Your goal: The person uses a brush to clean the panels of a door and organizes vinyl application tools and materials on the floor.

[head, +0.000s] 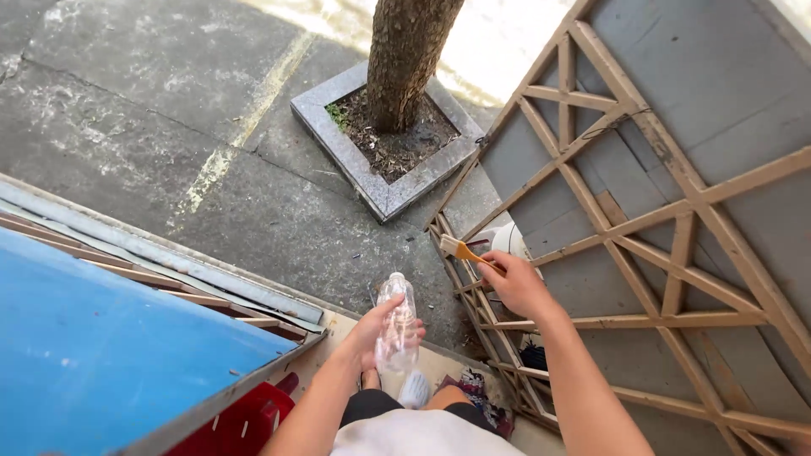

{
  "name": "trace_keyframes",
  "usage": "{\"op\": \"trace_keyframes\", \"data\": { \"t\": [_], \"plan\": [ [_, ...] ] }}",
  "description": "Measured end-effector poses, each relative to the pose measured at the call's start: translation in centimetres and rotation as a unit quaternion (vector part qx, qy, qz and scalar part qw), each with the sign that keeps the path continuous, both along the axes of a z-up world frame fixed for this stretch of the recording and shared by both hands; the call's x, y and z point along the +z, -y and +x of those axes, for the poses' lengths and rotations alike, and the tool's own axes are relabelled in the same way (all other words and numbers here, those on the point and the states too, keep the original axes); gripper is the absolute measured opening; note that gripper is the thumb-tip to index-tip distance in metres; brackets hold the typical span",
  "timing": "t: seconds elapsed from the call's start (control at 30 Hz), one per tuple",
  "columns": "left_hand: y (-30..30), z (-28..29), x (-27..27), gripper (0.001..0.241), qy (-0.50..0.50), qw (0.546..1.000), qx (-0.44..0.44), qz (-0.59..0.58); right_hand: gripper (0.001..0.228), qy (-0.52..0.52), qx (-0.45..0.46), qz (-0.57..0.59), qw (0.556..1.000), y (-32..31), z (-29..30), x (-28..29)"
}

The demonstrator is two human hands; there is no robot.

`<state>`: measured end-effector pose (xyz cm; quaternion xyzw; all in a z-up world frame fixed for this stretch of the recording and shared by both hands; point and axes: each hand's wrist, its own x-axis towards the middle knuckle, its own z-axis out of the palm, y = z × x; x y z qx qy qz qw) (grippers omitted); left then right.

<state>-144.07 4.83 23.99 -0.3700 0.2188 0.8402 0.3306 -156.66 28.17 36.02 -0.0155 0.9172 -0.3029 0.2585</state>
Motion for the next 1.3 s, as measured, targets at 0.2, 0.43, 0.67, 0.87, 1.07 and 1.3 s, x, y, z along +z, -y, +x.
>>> {"op": "trace_keyframes", "data": {
  "t": [0.2, 0.43, 0.67, 0.87, 1.07, 1.3],
  "plan": [
    [0.2, -2.6, -2.0, 0.064, -0.013, 0.998, -0.056, -0.003, 0.03, 0.036, 0.053, -0.004, 0.998, 2.4, -4.8, -2.8],
    [-0.4, -3.5, 0.1, 0.051, -0.005, 0.999, -0.039, -0.019, 0.027, 0.053, 0.073, -0.051, 0.995, 3.0, -8.5, -7.3],
    [-0.6, -3.3, -3.0, 0.051, 0.009, 0.999, -0.041, 0.0, 0.029, 0.085, 0.088, -0.058, 0.991, 4.6, -9.4, -6.3],
    [-0.3, -4.0, -3.9, 0.049, 0.012, 0.999, -0.041, 0.017, 0.027, 0.092, 0.102, -0.062, 0.989, 4.3, -9.8, -8.2],
    [1.6, -4.7, 0.6, 0.052, 0.003, 0.997, -0.071, -0.006, 0.028, 0.091, 0.088, -0.073, 0.989, 4.8, -10.1, -6.2],
    [1.9, -5.1, 1.1, 0.044, 0.01, 0.998, -0.062, -0.007, 0.028, 0.093, 0.088, -0.093, 0.987, 5.2, -9.9, -5.1]
  ]
}}
